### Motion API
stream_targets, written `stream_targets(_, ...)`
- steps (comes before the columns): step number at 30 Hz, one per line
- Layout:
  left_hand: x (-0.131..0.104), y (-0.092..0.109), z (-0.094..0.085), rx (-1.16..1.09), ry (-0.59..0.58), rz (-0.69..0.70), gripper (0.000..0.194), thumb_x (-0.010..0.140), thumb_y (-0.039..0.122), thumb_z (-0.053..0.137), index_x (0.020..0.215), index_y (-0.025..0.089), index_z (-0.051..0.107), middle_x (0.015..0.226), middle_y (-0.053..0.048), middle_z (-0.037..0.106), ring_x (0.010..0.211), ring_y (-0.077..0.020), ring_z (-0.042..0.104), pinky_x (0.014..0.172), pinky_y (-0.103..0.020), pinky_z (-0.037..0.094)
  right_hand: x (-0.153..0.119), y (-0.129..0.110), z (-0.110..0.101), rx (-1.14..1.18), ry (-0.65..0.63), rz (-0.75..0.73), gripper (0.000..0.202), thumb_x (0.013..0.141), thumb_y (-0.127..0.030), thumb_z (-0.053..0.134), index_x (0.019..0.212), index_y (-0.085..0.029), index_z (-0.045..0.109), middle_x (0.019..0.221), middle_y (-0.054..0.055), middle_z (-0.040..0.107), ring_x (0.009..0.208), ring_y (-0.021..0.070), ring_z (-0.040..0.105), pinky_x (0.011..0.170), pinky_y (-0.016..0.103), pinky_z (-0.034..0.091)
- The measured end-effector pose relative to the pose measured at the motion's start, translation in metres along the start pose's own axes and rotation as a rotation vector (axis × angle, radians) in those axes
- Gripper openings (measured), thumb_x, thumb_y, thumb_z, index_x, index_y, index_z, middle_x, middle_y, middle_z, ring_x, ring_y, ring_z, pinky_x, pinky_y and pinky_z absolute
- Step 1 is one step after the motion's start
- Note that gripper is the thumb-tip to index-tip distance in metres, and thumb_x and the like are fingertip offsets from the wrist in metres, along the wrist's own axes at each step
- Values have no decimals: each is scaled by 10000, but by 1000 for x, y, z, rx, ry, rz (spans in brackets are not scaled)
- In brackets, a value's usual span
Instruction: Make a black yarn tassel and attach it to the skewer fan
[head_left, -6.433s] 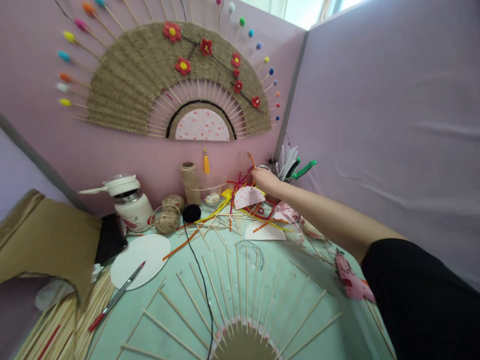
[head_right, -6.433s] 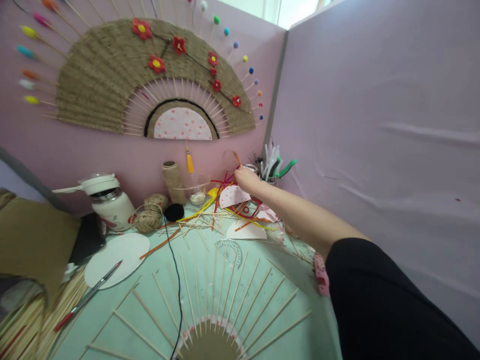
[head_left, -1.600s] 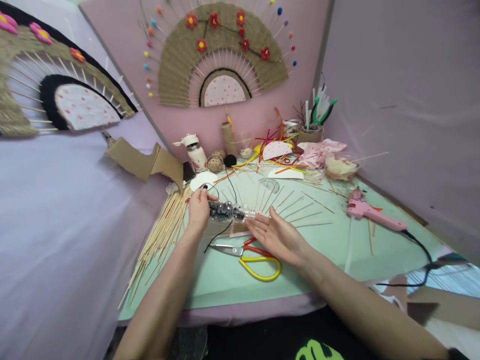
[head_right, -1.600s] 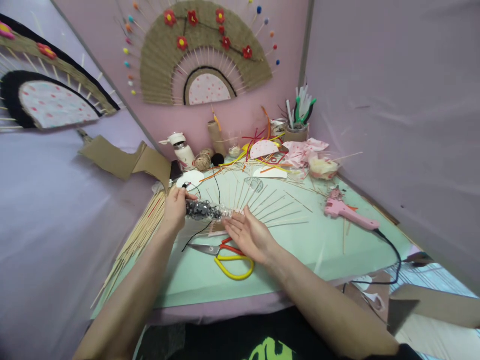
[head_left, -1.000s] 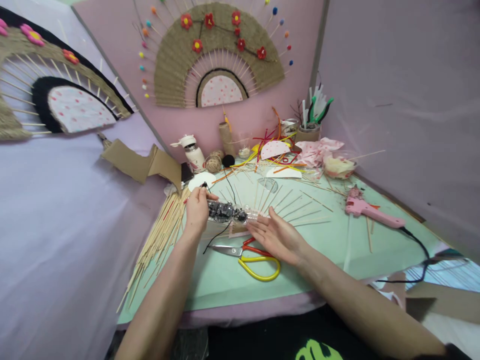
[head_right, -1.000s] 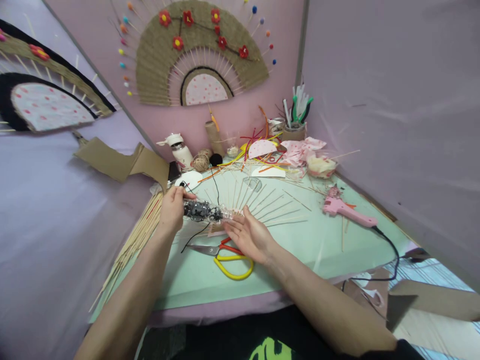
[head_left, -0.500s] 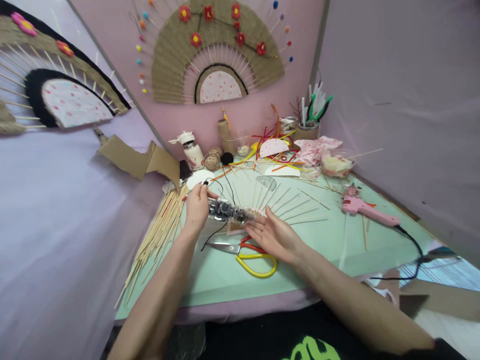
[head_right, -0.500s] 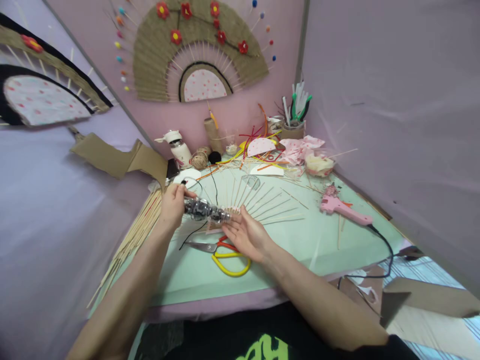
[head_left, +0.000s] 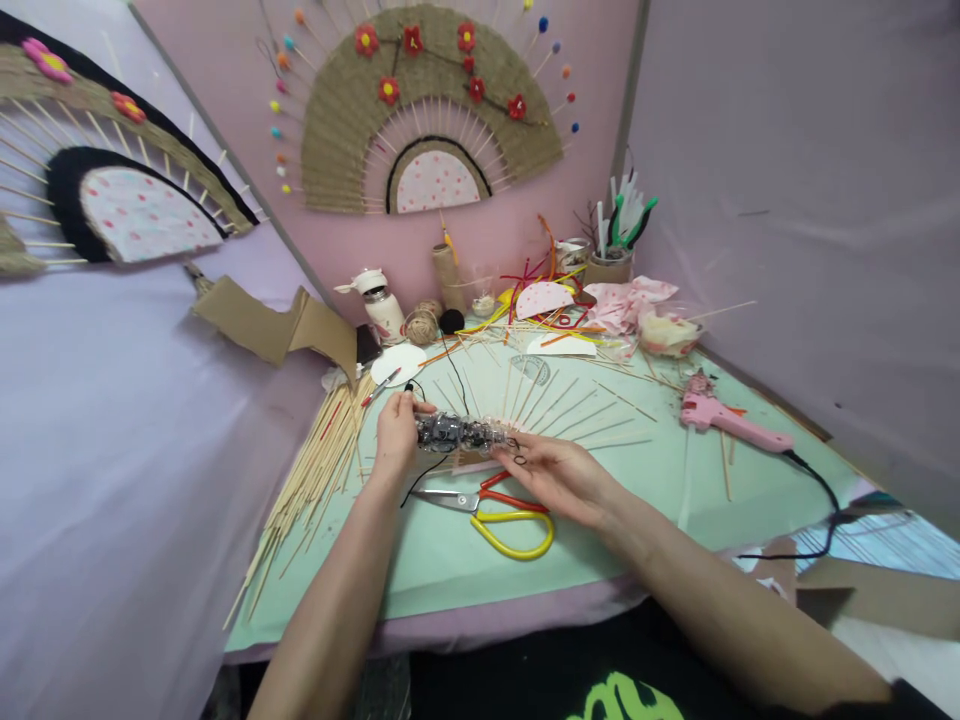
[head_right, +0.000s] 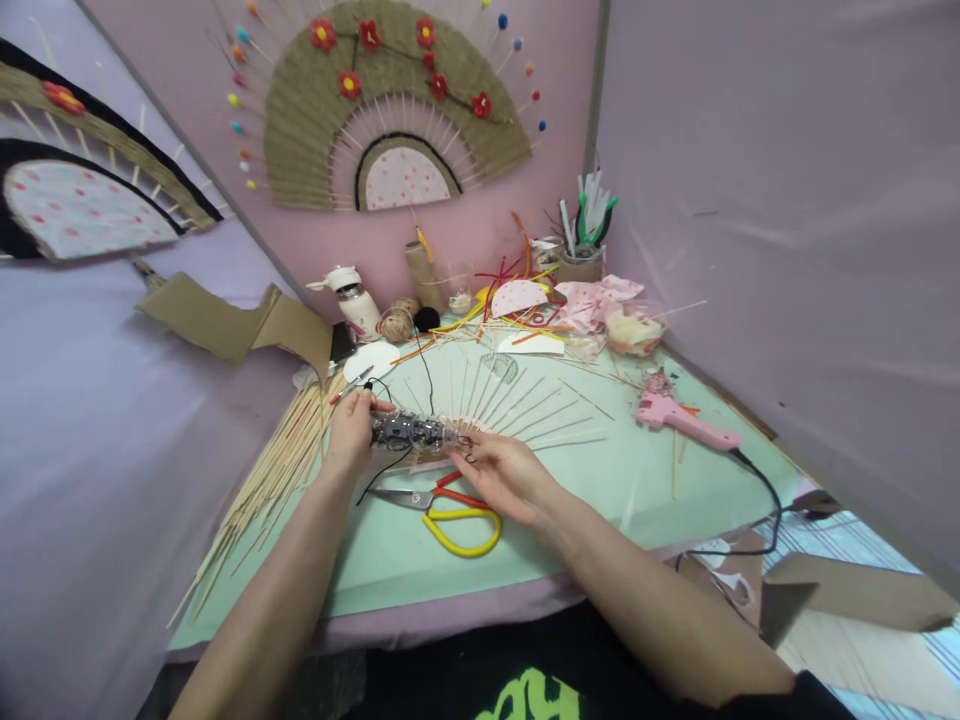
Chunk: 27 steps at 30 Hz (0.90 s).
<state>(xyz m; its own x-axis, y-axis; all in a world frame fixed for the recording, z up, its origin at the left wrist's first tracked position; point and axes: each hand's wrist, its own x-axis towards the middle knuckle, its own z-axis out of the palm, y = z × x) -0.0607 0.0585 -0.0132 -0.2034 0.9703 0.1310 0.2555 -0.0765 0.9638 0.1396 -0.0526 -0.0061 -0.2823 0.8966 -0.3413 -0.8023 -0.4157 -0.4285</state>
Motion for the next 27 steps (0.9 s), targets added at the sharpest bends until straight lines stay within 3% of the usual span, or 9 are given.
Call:
stream_targets(5,-4,-1,3,-144,26,-94,257,809,390,492,648,189,503,629,-27,656,532,-138,551,553,-254,406,1,-3,2,-80,62,-43,392,721,143,449,1013,-39,638,970,119,724,946,146,714,904,178,548)
stream_targets(10,-2,-2,-3,-248,38,-118,239,785,390,508,663,187,485,626,-22,652,527,-135,560,531,-246,417,6,-11,4,-102,121,-25,430,776,129,438,1136,-56,582,964,127,726,943,164,725,813,174,586)
stream_targets(14,0,-7,-8,-334,51,-164,231,751,395,533,664,188,479,623,-13,647,524,-125,560,520,-230,413,9,-24,9,-180,100,-46,425,791,130,439,1146,-53,584,978,146,732,935,175,729,792,171,589)
stream_targets(20,4,-15,-6,-497,55,-295,149,661,297,564,652,194,456,579,20,613,509,-116,563,538,-237,448,18,-55,38,-425,-14,-144,267,821,94,491,975,-37,665,947,170,742,881,190,740,809,187,589)
stream_targets(24,7,-16,-5,-571,105,-368,143,630,264,570,655,198,446,537,45,569,478,-115,560,522,-238,451,34,-72,54,-508,-35,-89,296,777,132,509,992,-5,659,922,196,732,871,214,742,768,201,606)
stream_targets(27,10,-17,-6,-621,156,-423,141,625,221,573,635,194,435,535,47,561,480,-111,568,521,-231,458,44,-80,68,-641,-30,-95,322,769,127,502,998,-35,661,899,155,737,860,191,742,768,225,615)
